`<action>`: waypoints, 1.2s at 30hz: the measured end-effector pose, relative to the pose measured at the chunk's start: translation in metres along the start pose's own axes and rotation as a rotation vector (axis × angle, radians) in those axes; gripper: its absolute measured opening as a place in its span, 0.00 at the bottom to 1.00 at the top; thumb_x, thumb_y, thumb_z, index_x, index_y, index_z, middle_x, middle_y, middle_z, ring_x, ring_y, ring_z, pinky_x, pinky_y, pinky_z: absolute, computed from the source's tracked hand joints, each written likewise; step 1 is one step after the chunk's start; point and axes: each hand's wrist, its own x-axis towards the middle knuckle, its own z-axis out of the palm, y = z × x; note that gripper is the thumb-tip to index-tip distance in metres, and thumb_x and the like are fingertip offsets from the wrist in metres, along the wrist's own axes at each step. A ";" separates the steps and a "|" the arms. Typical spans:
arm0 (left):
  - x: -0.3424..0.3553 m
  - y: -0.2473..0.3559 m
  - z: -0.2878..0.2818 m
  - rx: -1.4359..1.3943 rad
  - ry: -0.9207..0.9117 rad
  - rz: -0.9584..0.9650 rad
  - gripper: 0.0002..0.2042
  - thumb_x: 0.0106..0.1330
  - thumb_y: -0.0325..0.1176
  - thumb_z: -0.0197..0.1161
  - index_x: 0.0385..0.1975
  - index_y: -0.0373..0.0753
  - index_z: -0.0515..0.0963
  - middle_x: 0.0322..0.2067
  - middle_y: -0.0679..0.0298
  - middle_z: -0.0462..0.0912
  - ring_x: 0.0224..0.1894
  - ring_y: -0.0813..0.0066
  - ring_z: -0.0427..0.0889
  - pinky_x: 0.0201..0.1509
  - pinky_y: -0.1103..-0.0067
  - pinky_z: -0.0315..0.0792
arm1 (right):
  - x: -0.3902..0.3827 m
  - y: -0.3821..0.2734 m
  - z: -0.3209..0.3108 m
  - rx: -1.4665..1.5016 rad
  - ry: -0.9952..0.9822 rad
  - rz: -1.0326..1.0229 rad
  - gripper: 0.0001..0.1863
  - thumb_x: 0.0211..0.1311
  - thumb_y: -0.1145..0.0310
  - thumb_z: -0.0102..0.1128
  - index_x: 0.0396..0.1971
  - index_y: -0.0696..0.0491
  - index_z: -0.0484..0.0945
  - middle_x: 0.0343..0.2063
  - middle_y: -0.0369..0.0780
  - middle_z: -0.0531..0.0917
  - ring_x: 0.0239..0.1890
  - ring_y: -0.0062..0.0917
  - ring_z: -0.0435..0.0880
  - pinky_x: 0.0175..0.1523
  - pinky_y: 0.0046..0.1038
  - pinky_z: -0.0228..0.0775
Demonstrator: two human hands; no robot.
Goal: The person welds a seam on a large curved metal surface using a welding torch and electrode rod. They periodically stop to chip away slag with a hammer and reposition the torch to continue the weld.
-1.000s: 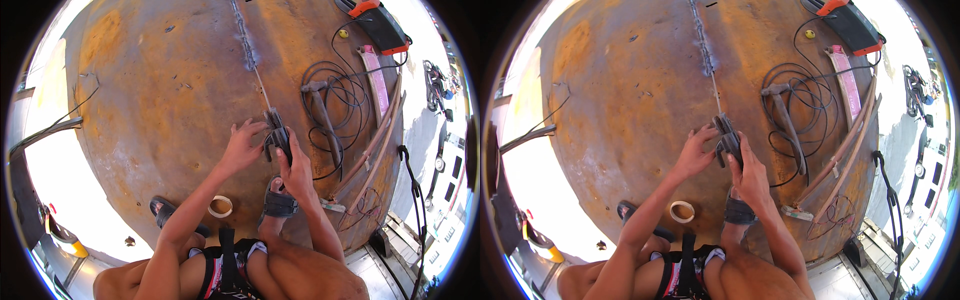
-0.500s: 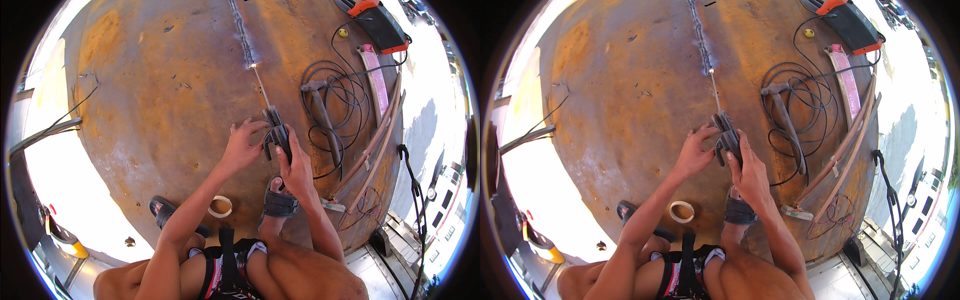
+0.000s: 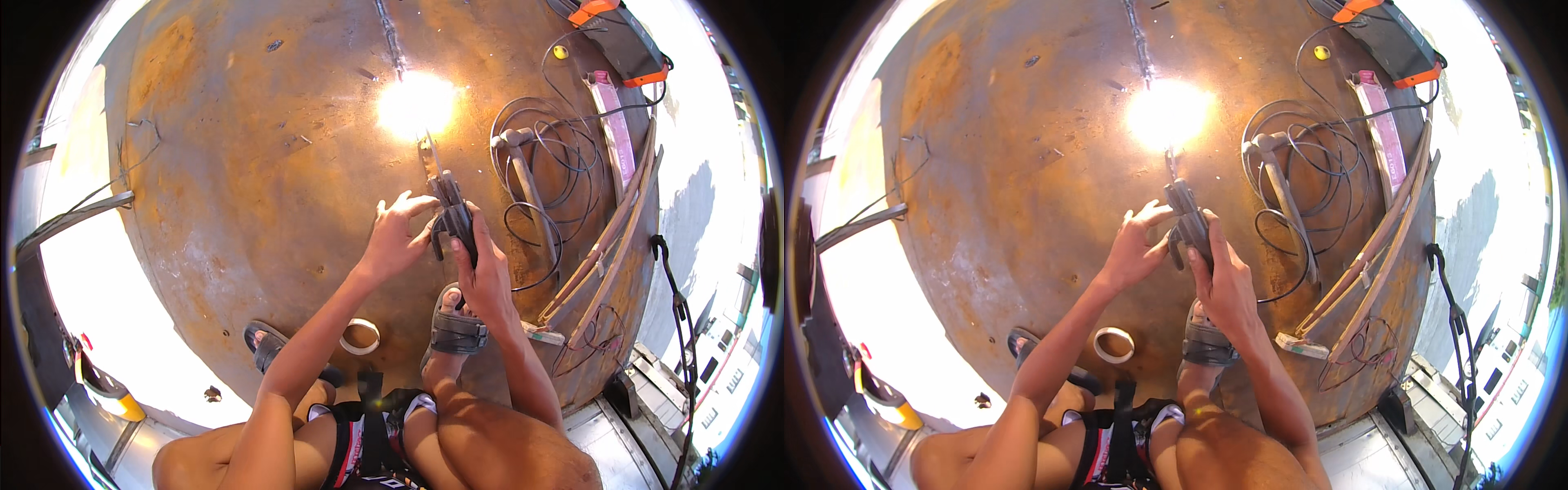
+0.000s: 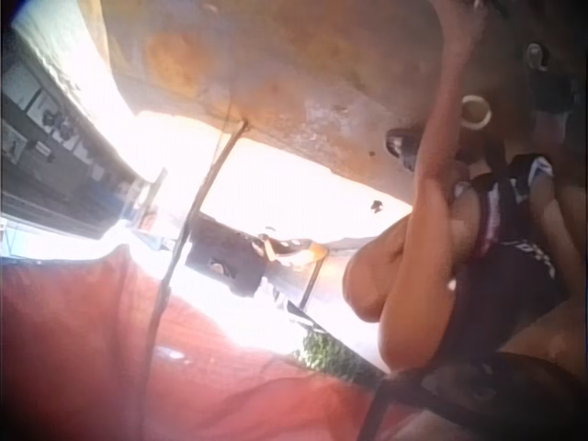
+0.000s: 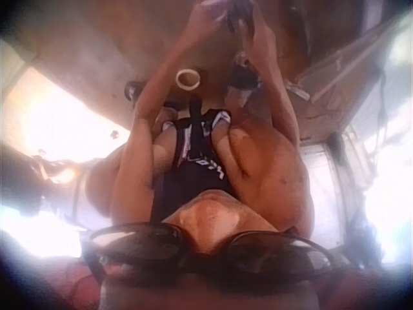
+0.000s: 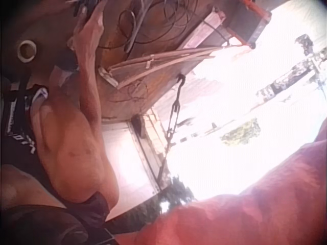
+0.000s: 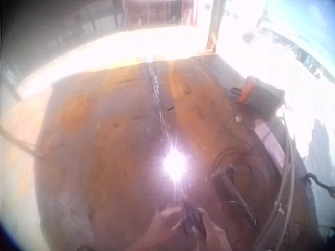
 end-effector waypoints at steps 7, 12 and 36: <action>-0.002 0.001 0.005 -0.070 0.011 -0.008 0.26 0.68 0.44 0.73 0.66 0.46 0.81 0.67 0.61 0.83 0.81 0.41 0.63 0.81 0.34 0.40 | -0.006 -0.012 -0.012 0.010 0.060 0.021 0.31 0.82 0.64 0.57 0.78 0.53 0.60 0.49 0.58 0.86 0.45 0.58 0.89 0.46 0.49 0.80; -0.002 0.003 0.008 -0.084 0.035 -0.018 0.28 0.67 0.45 0.73 0.67 0.47 0.81 0.68 0.60 0.83 0.81 0.40 0.61 0.81 0.34 0.37 | 0.003 -0.011 -0.016 -0.134 0.140 -0.153 0.29 0.81 0.64 0.59 0.77 0.54 0.66 0.49 0.55 0.86 0.44 0.55 0.88 0.45 0.47 0.79; 0.000 0.012 0.005 -0.082 0.038 -0.064 0.29 0.67 0.45 0.73 0.67 0.43 0.81 0.68 0.56 0.82 0.81 0.44 0.64 0.83 0.43 0.43 | 0.005 -0.021 -0.018 -0.201 0.089 -0.088 0.31 0.80 0.66 0.59 0.79 0.53 0.65 0.39 0.50 0.83 0.37 0.52 0.85 0.41 0.48 0.76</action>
